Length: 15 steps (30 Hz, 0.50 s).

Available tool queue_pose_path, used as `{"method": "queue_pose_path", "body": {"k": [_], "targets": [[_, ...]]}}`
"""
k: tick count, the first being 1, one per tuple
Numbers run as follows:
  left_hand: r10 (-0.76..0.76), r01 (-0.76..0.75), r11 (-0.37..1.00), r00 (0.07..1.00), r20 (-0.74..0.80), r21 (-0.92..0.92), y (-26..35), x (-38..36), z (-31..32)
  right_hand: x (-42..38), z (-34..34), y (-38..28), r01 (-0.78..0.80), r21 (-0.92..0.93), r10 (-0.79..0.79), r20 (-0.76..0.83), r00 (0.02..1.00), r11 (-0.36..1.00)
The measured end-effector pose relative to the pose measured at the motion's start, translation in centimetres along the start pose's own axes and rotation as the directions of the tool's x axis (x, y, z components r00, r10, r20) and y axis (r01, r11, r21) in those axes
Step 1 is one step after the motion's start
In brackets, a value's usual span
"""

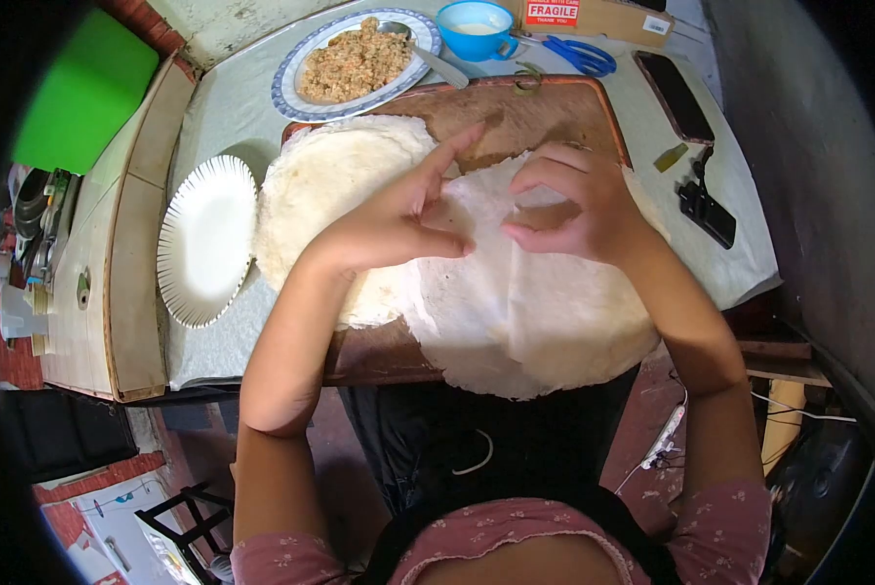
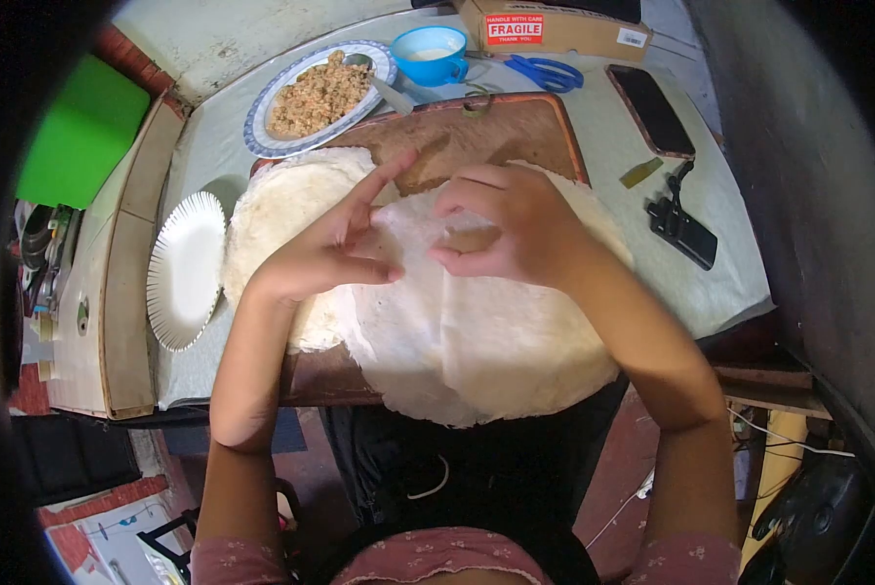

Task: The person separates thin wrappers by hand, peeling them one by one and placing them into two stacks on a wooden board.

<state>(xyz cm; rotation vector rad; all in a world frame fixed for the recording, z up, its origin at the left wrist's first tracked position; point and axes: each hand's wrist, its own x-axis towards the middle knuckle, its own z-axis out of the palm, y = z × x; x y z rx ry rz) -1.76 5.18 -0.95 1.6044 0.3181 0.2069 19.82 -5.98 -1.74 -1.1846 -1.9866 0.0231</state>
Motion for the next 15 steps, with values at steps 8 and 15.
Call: {"method": "queue_pose_path", "body": {"k": [8,15], "targets": [[0.01,-0.011,0.998,1.0,0.018,0.063,0.48,-0.15,0.18,0.33,-0.12,-0.17,-0.059,-0.039,0.063,0.098,0.993,0.998],[0.037,-0.037,0.998,0.999,-0.004,0.059,0.35,-0.28,0.03,0.56,-0.56,-0.34,-0.062,-0.024,0.061,-0.015,0.998,0.998]]}}
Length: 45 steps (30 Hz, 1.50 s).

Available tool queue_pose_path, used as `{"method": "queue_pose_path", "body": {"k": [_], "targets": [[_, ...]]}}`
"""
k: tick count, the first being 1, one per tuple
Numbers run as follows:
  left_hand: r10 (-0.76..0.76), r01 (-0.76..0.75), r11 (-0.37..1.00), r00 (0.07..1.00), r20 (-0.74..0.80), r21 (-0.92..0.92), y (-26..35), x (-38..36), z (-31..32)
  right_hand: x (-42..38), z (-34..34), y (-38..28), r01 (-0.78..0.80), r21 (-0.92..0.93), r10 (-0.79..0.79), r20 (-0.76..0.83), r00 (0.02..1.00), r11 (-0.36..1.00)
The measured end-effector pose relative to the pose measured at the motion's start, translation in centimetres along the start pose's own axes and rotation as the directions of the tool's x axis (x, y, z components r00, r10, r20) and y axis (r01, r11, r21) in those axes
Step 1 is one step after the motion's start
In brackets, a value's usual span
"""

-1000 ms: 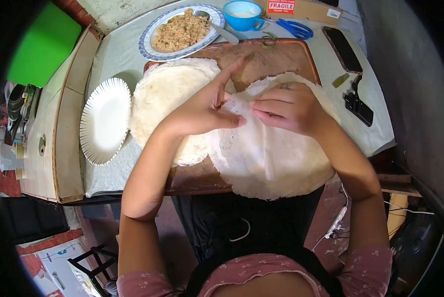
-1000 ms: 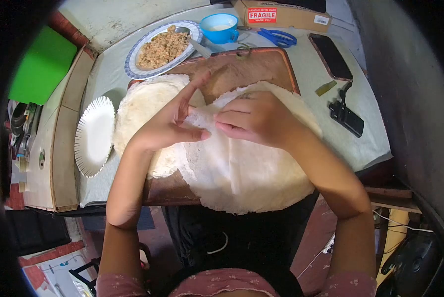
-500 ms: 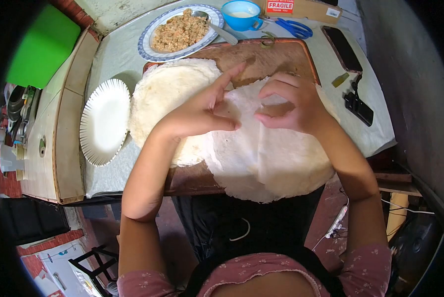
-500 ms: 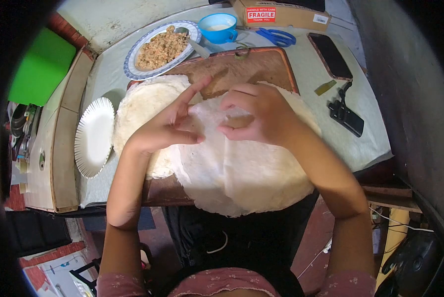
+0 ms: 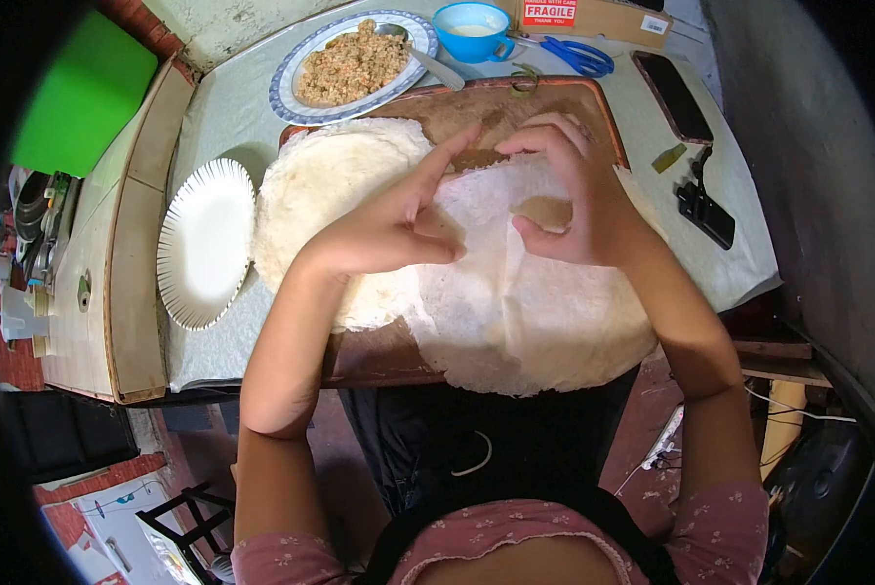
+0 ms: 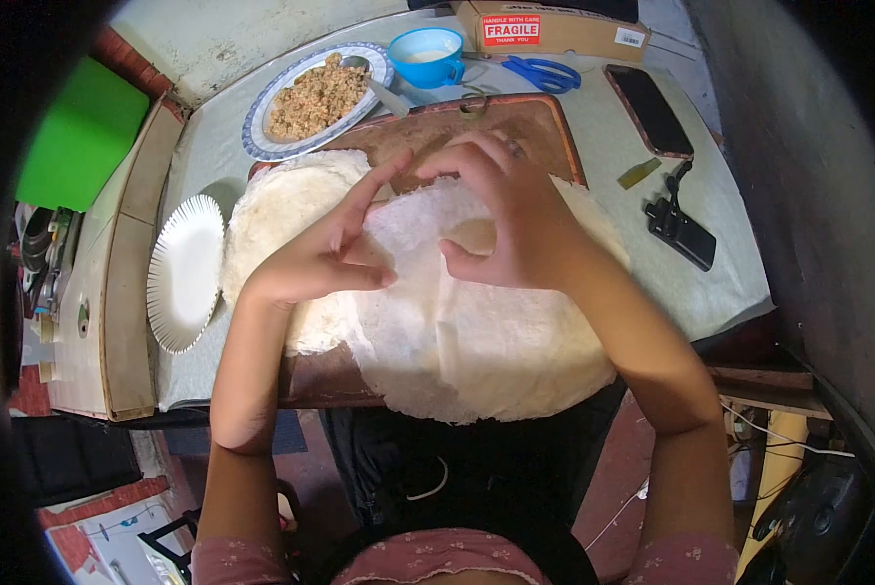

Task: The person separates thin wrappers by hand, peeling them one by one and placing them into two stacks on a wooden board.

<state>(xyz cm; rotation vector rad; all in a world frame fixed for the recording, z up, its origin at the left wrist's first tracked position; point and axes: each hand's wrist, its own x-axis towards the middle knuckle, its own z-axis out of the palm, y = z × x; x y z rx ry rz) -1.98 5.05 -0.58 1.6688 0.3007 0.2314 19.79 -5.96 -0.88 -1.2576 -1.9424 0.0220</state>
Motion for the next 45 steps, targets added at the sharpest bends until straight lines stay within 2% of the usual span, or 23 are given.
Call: {"method": "queue_pose_path", "body": {"k": [3,6,9,12,15,18,21,24,27,33,36,39,42,45], "targets": [[0.083,-0.083,0.992,0.997,0.002,0.094,-0.6,0.3,-0.2,-0.6,0.1,1.2,-0.193,0.274,0.172,0.099,0.98,0.942],[0.067,-0.067,0.995,0.998,0.005,0.067,-0.4,0.2,-0.3,-0.9,-0.1,1.3,-0.397,0.362,0.339,0.215,0.916,0.843],[0.06,-0.061,0.996,0.998,0.015,0.063,-0.2,0.2,-0.4,-0.6,-0.3,1.5,-0.272,0.236,0.256,0.097,0.962,0.933],[0.05,-0.052,0.996,0.998,0.032,0.077,-0.5,0.2,-0.8,-0.8,0.2,1.5,-0.34,0.365,0.344,0.055,0.937,0.867],[0.007,-0.01,0.999,0.999,0.046,0.049,0.0,0.0,-0.8,-0.7,-0.1,1.4,-0.366,0.349,0.363,0.076,0.929,0.863],[0.021,-0.02,1.0,0.998,0.063,-0.011,0.6,-0.1,-0.6,-0.5,-0.2,1.2,-0.321,0.348,0.326,0.045,0.944,0.881],[0.094,-0.092,0.995,0.994,-0.052,0.035,-0.4,0.6,-0.1,-0.3,-0.2,1.6,-0.146,0.297,0.163,-0.033,0.986,0.944],[0.1,-0.106,0.994,0.976,-0.192,-0.022,-0.9,1.3,-0.1,-0.4,-0.4,1.4,0.025,0.124,-0.018,-0.052,0.998,0.992],[0.016,-0.007,0.999,0.984,-0.178,0.053,-0.3,0.9,0.0,-0.5,-0.2,1.4,0.162,0.067,-0.156,-0.092,0.984,0.985],[0.093,-0.085,0.995,0.98,-0.176,0.052,0.0,0.7,0.6,-0.7,0.1,1.5,0.254,-0.003,-0.252,-0.144,0.957,0.967],[0.066,-0.048,0.995,0.976,-0.206,0.091,0.8,0.5,0.7,-0.8,0.3,1.9,0.298,0.069,-0.286,-0.147,0.947,0.952],[0.354,-0.266,0.907,0.901,-0.249,0.326,-0.3,0.7,0.3,-0.6,0.0,1.8,0.401,0.022,-0.395,-0.131,0.909,0.916],[0.551,-0.394,0.741,0.819,-0.158,0.544,0.3,0.6,0.3,-0.5,-0.3,1.3,0.436,0.004,-0.433,-0.115,0.894,0.9],[0.553,-0.404,0.744,0.819,-0.152,0.533,0.2,0.5,0.3,-0.6,-0.4,1.3,0.424,-0.043,-0.426,-0.1,0.899,0.905]]}}
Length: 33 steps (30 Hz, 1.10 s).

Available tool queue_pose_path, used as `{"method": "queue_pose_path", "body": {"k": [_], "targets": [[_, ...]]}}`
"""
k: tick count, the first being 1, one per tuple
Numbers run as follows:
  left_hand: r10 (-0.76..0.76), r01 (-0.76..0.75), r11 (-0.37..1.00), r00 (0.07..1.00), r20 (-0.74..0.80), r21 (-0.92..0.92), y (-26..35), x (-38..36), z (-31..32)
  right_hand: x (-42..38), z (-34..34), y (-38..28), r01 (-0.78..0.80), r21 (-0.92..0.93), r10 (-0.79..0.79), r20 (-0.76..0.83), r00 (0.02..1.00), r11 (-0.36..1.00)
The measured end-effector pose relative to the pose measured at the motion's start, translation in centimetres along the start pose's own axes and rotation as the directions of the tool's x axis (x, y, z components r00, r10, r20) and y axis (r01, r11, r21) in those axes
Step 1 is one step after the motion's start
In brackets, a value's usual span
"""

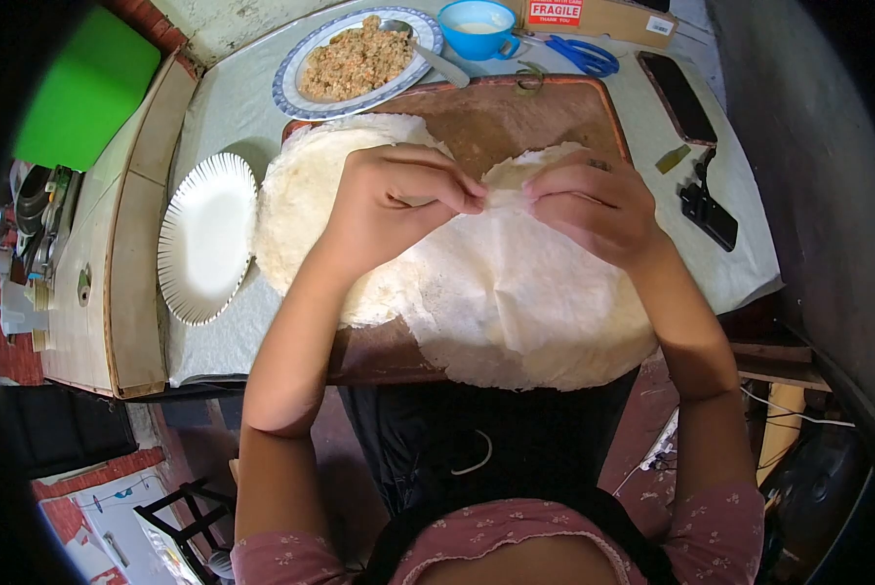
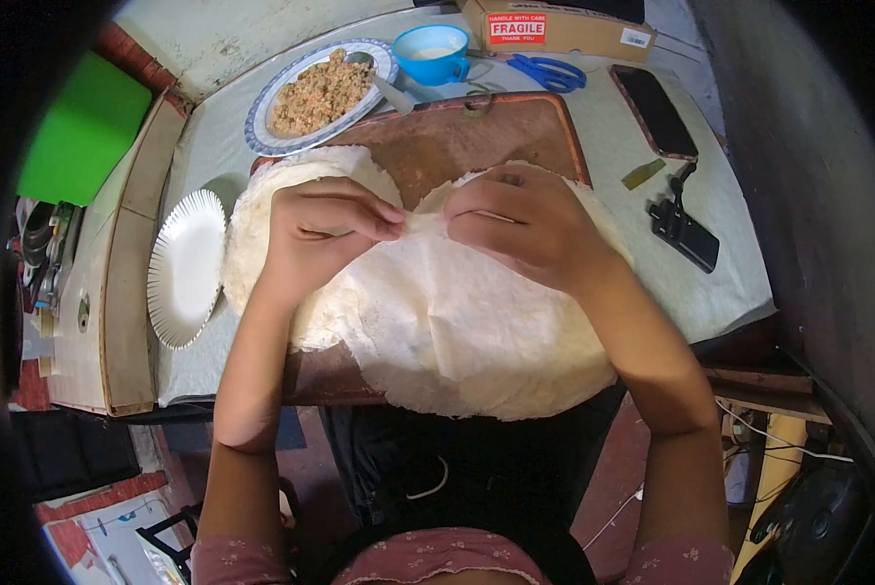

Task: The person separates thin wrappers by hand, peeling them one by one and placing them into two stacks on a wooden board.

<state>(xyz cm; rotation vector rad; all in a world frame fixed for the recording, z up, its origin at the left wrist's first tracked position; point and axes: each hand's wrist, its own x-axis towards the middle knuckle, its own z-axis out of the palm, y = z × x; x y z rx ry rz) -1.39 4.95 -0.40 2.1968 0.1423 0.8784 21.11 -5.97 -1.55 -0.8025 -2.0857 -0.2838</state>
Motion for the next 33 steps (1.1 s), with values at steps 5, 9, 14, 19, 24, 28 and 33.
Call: {"method": "queue_pose_path", "body": {"k": [5,9,14,19,24,28,33], "targets": [[0.03,-0.03,0.999,0.999,-0.033,-0.014,-0.2,-0.1,0.0,-0.1,0.0,-0.1,0.004,-0.025,-0.004,-0.011,1.0,1.0],[0.025,-0.026,1.0,0.998,-0.058,-0.018,-0.2,-0.3,-0.2,-0.1,0.2,-0.6,-0.09,-0.073,0.088,-0.031,0.996,0.993],[0.032,-0.03,0.999,0.996,-0.086,0.026,0.1,-0.1,-0.3,-0.2,-0.2,-0.3,0.053,-0.132,-0.052,0.014,0.999,0.99],[0.069,-0.061,0.995,0.991,-0.117,0.075,0.6,0.3,0.1,0.0,-0.3,-0.5,0.065,-0.144,-0.064,0.014,0.998,0.987],[0.086,-0.082,0.996,0.993,-0.084,0.044,0.0,0.0,-0.3,0.3,-0.7,-0.5,0.092,-0.122,-0.089,0.028,0.996,0.988],[0.134,-0.114,0.983,0.982,-0.135,0.143,0.3,0.4,-0.3,0.1,-0.6,-0.3,0.095,-0.1,-0.093,0.025,0.995,0.99],[-0.072,0.079,0.995,0.992,-0.101,0.059,1.7,-0.9,-1.3,-0.2,0.0,-0.6,0.018,-0.189,-0.025,-0.034,0.999,0.982]]}}
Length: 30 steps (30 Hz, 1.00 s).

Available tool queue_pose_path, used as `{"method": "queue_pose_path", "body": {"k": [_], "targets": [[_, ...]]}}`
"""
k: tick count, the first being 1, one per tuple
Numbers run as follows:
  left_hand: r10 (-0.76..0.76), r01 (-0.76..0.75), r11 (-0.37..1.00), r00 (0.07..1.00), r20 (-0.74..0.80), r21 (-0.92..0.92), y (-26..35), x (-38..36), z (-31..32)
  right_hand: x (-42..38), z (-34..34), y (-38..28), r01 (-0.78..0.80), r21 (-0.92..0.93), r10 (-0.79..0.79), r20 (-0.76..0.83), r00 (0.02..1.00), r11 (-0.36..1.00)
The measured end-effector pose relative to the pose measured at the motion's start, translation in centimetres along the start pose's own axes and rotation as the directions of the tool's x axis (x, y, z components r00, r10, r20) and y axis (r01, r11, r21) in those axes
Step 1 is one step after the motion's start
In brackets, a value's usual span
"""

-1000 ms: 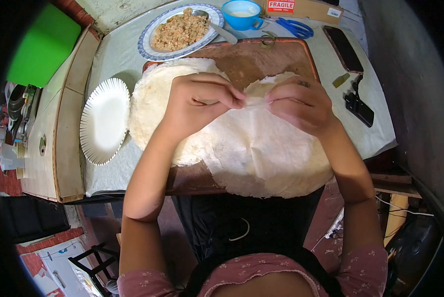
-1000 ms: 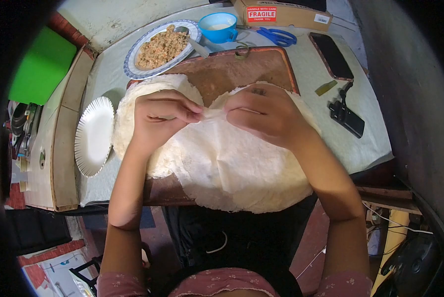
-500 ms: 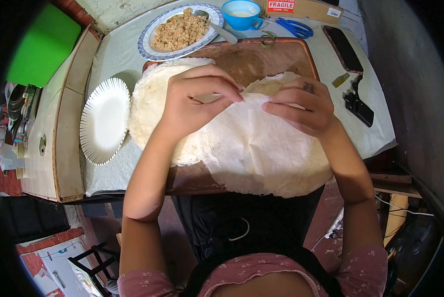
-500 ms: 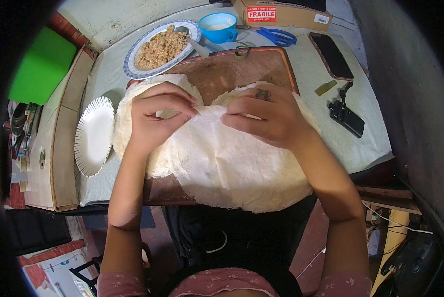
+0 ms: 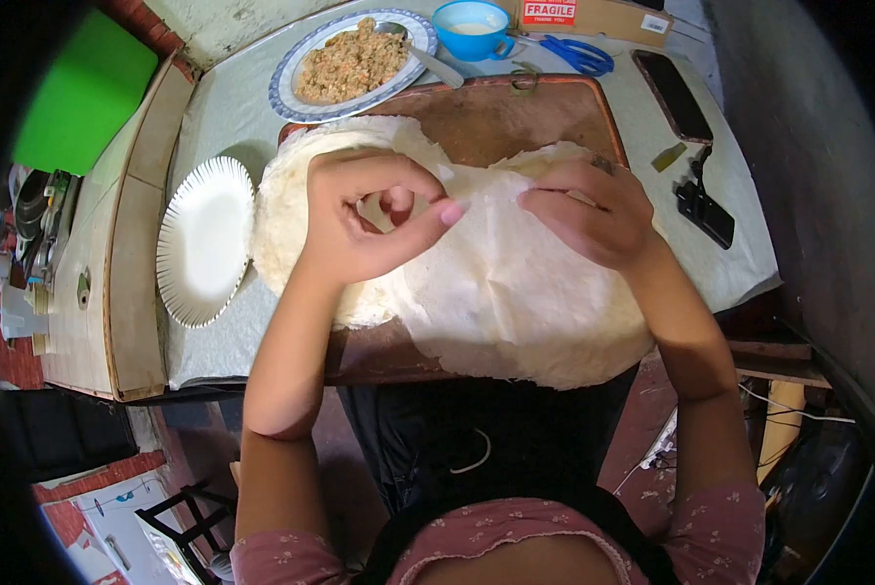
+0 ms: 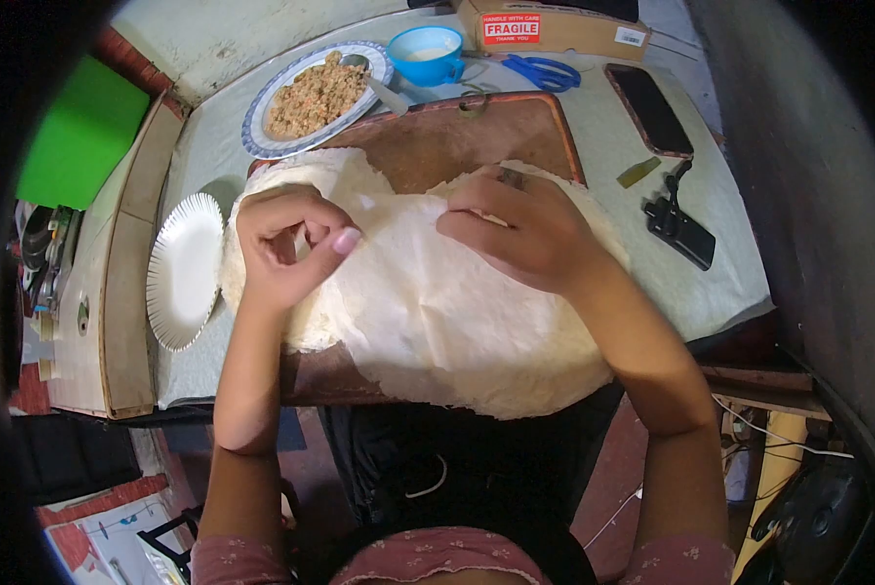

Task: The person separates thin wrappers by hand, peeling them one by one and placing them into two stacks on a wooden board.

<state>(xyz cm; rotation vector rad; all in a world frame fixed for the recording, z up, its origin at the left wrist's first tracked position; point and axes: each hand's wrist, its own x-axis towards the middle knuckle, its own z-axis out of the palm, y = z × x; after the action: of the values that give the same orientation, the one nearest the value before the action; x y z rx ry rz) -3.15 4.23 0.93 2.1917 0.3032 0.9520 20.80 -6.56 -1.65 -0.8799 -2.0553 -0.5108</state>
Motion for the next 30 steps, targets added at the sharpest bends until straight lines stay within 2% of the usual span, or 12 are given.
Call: {"method": "queue_pose_path", "body": {"k": [1,3,4,7,10,15,18,21,24,30], "targets": [[-0.16,0.164,0.982,0.986,0.045,-0.09,0.2,0.0,0.3,0.0,0.0,-0.1,-0.028,0.012,0.027,0.011,1.0,1.0],[-0.449,0.48,0.844,0.877,0.173,-0.239,0.7,0.4,1.6,0.0,-0.1,-0.3,-0.083,0.036,0.082,0.034,0.996,0.996],[-0.443,0.477,0.815,0.879,0.177,-0.328,0.2,0.3,2.2,0.0,-0.1,-0.4,-0.085,0.024,0.085,0.034,0.996,0.996],[-0.425,0.492,0.812,0.867,0.259,-0.315,0.8,0.6,2.7,0.1,0.1,-0.4,-0.082,0.007,0.082,0.03,0.996,0.997],[-0.489,0.546,0.711,0.837,0.246,-0.443,0.3,0.5,2.9,0.0,0.2,-0.3,-0.064,0.0,0.064,0.035,0.997,0.998],[-0.478,0.543,0.721,0.839,0.259,-0.429,-0.9,0.2,2.7,-0.2,0.3,0.1,-0.031,0.009,0.03,0.075,0.997,0.999],[-0.448,0.512,0.747,0.859,0.249,-0.424,-1.6,0.1,2.8,0.5,0.3,-0.6,-0.08,0.039,0.078,0.047,0.996,0.996],[-0.405,0.451,0.778,0.892,0.2,-0.437,-1.8,-0.2,3.5,1.3,-0.3,-1.0,-0.217,0.068,0.213,0.056,0.975,0.974],[-0.406,0.449,0.796,0.894,0.192,-0.407,-1.3,-0.2,3.9,0.9,0.7,-0.5,-0.192,0.035,0.193,-0.019,0.981,0.981],[-0.392,0.438,0.836,0.898,0.198,-0.331,-0.3,0.0,4.0,0.3,1.0,-0.3,-0.197,-0.019,0.198,0.008,0.98,0.98]]}}
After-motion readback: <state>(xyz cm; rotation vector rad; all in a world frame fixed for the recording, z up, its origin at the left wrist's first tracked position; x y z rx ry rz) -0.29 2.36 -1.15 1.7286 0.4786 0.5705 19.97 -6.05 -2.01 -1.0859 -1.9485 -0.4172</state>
